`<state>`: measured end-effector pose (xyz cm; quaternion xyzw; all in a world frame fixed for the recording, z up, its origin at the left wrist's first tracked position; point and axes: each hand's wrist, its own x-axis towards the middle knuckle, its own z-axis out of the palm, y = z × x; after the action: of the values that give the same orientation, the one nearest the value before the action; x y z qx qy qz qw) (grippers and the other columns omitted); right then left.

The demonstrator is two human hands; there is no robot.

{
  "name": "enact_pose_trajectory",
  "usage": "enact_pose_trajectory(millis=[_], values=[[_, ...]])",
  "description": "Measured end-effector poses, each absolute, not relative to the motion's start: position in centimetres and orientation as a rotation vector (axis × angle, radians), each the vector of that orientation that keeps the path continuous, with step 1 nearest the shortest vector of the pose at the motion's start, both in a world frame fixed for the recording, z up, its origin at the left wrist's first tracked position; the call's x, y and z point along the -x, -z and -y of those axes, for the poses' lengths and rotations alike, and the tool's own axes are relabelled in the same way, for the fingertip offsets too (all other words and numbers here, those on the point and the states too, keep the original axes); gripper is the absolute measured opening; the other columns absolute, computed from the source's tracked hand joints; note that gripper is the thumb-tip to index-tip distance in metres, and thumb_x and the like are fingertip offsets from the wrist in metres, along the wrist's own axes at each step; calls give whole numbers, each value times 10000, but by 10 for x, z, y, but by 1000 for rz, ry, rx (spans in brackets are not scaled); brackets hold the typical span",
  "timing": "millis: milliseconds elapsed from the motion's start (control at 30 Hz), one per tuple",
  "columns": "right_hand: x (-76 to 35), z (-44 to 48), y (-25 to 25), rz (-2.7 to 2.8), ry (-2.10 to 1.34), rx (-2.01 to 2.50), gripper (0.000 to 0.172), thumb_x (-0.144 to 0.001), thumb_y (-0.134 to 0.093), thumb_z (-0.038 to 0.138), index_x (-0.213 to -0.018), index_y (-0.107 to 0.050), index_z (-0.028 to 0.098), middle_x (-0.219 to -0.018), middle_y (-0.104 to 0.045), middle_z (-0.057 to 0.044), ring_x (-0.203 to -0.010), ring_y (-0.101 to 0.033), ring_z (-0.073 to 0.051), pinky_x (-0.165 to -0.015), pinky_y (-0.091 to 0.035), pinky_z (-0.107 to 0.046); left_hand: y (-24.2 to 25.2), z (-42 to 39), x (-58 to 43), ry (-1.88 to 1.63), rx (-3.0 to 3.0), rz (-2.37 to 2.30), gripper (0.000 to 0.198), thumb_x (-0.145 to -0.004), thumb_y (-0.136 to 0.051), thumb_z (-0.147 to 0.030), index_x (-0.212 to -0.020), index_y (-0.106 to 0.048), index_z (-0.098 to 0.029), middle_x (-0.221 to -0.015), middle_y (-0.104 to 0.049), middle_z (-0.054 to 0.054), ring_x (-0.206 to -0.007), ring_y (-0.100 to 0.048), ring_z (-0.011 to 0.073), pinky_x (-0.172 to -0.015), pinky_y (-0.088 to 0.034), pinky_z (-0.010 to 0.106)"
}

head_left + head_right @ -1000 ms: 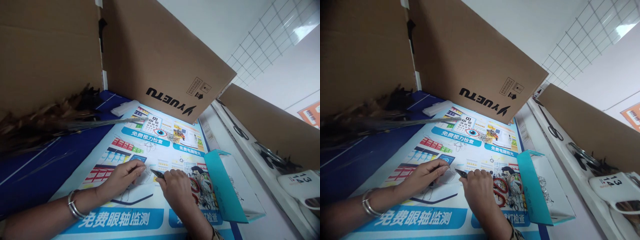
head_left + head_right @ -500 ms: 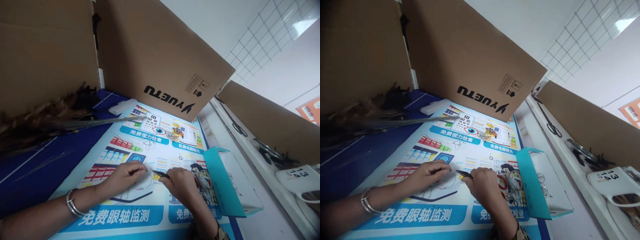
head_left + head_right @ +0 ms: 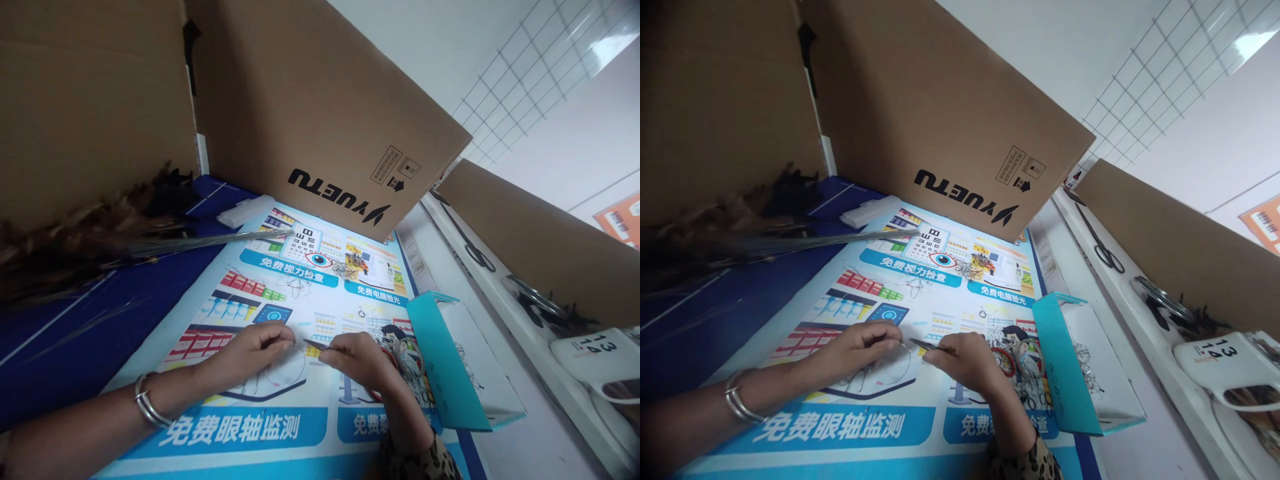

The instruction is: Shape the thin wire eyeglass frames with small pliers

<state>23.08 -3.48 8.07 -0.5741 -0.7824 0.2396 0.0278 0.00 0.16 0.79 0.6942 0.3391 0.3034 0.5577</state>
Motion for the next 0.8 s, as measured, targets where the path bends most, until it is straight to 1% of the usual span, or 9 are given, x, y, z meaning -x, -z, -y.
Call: enact_pose_trajectory(millis=[100,133,200,300,367,533,800], values=[[-232,32,-73,2362,-879,1657,363,-887,-476,439,-697,-616,163,-601,-521,45,-593,-488,-83,-502,-278,-173,-5,-3,1,-659,-1418,-751,261,-868,-462,-395,-784,-567,-171,-532,-474,-52,-484,-412,101,-484,-317,212],[-232,31,-71,2366,-872,1636,369,-895,-463,439,-700,-609,162,-611,-521,45,-598,-487,-82,-509,-284,-172,-3,-3,1,-656,-1358,-734,271,-867,-464,-413,-789,-559,-171,-513,-462,-58,-470,-397,98,-476,-306,211],[-231,31,-68,2386,-733,1667,371,-902,-455,430,-690,-594,160,-634,-535,38,-606,-489,-82,-532,-292,-178,1,-4,0,-681,-1269,-719,276,-856,-484,-432,-798,-554,-172,-492,-457,-64,-455,-386,97,-471,-299,212],[-229,32,-65,2424,-437,1773,320,-883,-505,398,-687,-591,160,-672,-569,18,-641,-510,-96,-567,-296,-195,5,-5,0,-719,-1208,-734,270,-834,-523,-435,-796,-564,-171,-492,-461,-66,-446,-387,94,-472,-303,213],[-227,33,-63,2475,-348,1764,286,-867,-535,394,-713,-605,163,-708,-594,0,-685,-530,-111,-594,-308,-200,5,-5,-1,-731,-1191,-731,269,-830,-532,-434,-800,-572,-170,-503,-463,-67,-441,-385,89,-468,-301,212],[-224,36,-61,2556,-319,1617,280,-875,-530,406,-761,-628,169,-753,-627,-20,-726,-556,-129,-636,-332,-212,3,-5,0,-712,-1226,-708,282,-853,-505,-432,-786,-569,-167,-486,-476,-61,-450,-401,95,-477,-312,215],[-225,35,-59,2539,-304,1608,277,-866,-541,415,-770,-638,174,-761,-636,-28,-744,-562,-139,-664,-351,-222,0,-6,0,-685,-1340,-747,309,-843,-491,-459,-756,-559,-170,-528,-474,-53,-476,-426,104,-481,-332,215]])
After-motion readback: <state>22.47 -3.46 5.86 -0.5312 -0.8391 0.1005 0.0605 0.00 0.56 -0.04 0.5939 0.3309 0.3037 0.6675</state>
